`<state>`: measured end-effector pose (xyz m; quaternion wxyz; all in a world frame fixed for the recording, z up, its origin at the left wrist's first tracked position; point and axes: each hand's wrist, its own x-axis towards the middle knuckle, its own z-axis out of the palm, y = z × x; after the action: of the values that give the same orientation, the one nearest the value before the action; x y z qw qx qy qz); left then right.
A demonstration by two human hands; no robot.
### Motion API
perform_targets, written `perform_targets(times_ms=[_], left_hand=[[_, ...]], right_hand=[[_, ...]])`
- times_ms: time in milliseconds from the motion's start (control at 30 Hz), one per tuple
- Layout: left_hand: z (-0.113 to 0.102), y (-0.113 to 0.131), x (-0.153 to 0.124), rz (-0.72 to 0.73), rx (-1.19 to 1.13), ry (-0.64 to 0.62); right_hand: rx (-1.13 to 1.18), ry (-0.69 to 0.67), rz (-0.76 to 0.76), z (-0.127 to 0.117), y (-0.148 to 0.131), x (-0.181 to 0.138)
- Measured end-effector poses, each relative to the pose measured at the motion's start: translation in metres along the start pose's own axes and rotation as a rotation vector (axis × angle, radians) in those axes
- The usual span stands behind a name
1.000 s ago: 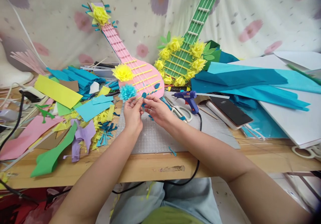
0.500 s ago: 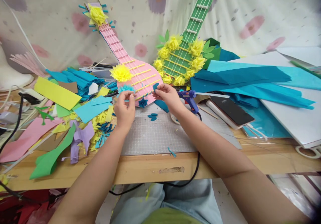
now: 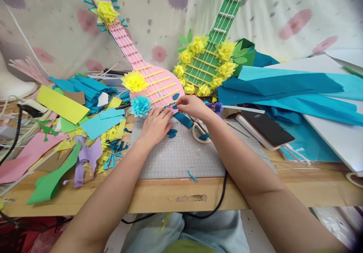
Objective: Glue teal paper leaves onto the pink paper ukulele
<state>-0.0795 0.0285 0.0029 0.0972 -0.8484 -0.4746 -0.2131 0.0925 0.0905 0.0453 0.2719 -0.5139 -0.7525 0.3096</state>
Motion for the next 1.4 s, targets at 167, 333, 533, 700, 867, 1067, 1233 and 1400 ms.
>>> perform_targets(times_ms=[167,333,533,700,867,1067,1233,1400], left_hand=[[0.001,0.002,0.000,-0.021,0.032,-0.021],[0.002,0.004,-0.001,-0.038,0.025,-0.020],[0.001,0.004,-0.002,-0.079,0.017,-0.010],[0.000,0.004,-0.009,-0.122,0.006,0.006],[0.000,0.008,-0.017,-0.135,-0.029,0.004],[0.002,0.011,-0.020,-0.153,-0.059,0.002],[0.001,0.013,-0.019,-0.186,-0.060,0.031],[-0.003,0.015,-0.018,-0.208,-0.048,0.009]], right_hand=[[-0.144,-0.028,-0.010,-0.003,-0.010,0.000],[-0.162,-0.009,-0.048,0.003,-0.004,0.004],[-0.176,0.016,-0.073,0.010,-0.003,0.003],[-0.267,0.068,-0.086,0.021,-0.012,-0.002],[-0.381,0.067,-0.201,0.038,-0.014,-0.006],[-0.534,0.058,-0.328,0.049,-0.010,-0.006],[-0.592,0.026,-0.359,0.051,-0.010,-0.005],[-0.637,0.024,-0.368,0.054,-0.011,-0.005]])
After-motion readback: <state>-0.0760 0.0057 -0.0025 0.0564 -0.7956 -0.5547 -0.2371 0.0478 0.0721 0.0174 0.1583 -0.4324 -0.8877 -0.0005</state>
